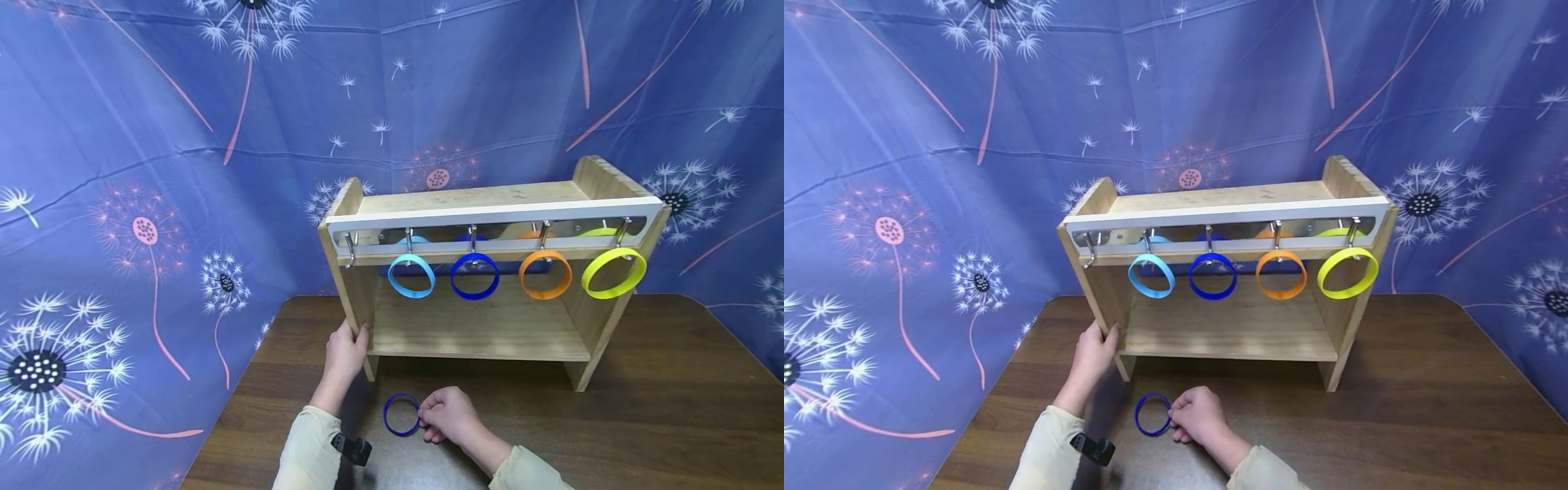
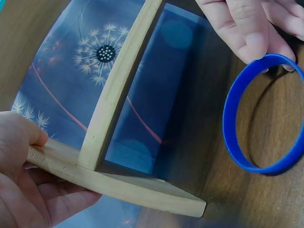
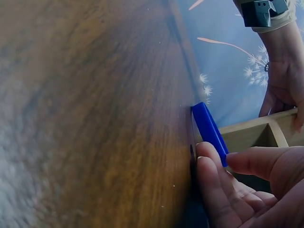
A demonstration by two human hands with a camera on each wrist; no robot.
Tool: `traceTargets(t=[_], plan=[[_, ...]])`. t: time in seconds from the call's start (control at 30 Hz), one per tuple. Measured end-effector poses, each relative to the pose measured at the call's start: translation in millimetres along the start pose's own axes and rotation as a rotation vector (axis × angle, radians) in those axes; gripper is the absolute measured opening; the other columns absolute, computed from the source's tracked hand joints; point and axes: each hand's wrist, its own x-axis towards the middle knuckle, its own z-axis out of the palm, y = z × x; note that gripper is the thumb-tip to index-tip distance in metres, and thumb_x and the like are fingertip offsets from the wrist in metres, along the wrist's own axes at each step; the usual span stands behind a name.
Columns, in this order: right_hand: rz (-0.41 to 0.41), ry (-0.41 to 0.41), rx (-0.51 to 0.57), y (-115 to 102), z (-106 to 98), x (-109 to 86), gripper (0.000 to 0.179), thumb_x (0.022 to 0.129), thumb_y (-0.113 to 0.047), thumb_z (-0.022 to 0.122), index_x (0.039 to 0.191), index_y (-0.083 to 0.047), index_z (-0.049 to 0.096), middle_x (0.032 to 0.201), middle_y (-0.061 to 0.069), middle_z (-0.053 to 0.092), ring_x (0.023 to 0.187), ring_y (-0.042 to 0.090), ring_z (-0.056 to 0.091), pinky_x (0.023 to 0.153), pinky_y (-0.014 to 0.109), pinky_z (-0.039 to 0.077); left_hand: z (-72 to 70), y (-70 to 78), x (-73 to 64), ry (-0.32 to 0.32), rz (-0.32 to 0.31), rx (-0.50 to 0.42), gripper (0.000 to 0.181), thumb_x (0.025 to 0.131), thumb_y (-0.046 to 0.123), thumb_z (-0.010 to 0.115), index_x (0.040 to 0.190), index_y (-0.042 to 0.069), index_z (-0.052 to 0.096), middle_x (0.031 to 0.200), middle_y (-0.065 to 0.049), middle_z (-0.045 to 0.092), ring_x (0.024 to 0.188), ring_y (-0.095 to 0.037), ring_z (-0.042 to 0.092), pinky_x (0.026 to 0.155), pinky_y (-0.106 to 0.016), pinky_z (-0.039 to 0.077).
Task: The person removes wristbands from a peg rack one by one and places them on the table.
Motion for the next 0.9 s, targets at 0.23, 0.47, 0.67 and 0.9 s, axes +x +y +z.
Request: traceTargets(t=[0.23, 0.47, 0.67, 0.9], plan=[[-0.030, 0.016, -0.103, -0.4, -1.0, 0.1, 0.003, 0.081, 0.003, 0.066, 0.079, 0.005, 0.066, 0.064, 0.007, 0.067, 0.045, 0.012, 0.060, 0.044, 0.030, 0.052, -0.3, 0.1, -0.4, 0.001, -0.003, 0.001, 0.014, 0.094, 0.021, 0.060, 0.088, 0.009, 0.062, 0.073, -0.009, 0.066, 0.070, -0.030, 0.063, 0.066, -0.048, 0.050], [-0.110, 0.002, -0.160, -7.5, -10.3, -1.5, 0.003, 0.081, -0.001, 0.069, 0.080, 0.001, 0.067, 0.065, 0.008, 0.068, 0.046, 0.017, 0.062, 0.045, 0.031, 0.052, -0.2, -0.5, -0.1, 0.003, 0.001, -0.001, 0.014, 0.095, 0.021, 0.060, 0.088, 0.009, 0.062, 0.072, -0.008, 0.066, 0.069, -0.029, 0.062, 0.066, -0.047, 0.050], [-0.170, -0.013, -0.152, -24.4, -22.9, -2.8, 0.006, 0.083, -0.004, 0.070, 0.086, 0.000, 0.068, 0.070, 0.014, 0.070, 0.048, 0.016, 0.062, 0.046, 0.029, 0.052, -0.3, -0.5, -0.3, 0.001, -0.003, 0.005, 0.016, 0.095, 0.023, 0.060, 0.090, 0.008, 0.062, 0.073, -0.008, 0.066, 0.069, -0.029, 0.062, 0.066, -0.047, 0.050], [-0.213, 0.014, -0.104, -51.4, -36.3, -5.6, 0.016, 0.086, -0.010, 0.072, 0.097, 0.000, 0.071, 0.079, 0.010, 0.072, 0.053, 0.019, 0.064, 0.050, 0.032, 0.053, -0.4, 0.1, 0.0, 0.001, -0.003, 0.001, 0.015, 0.095, 0.022, 0.060, 0.089, 0.008, 0.062, 0.072, -0.008, 0.066, 0.069, -0.029, 0.062, 0.066, -0.046, 0.051]])
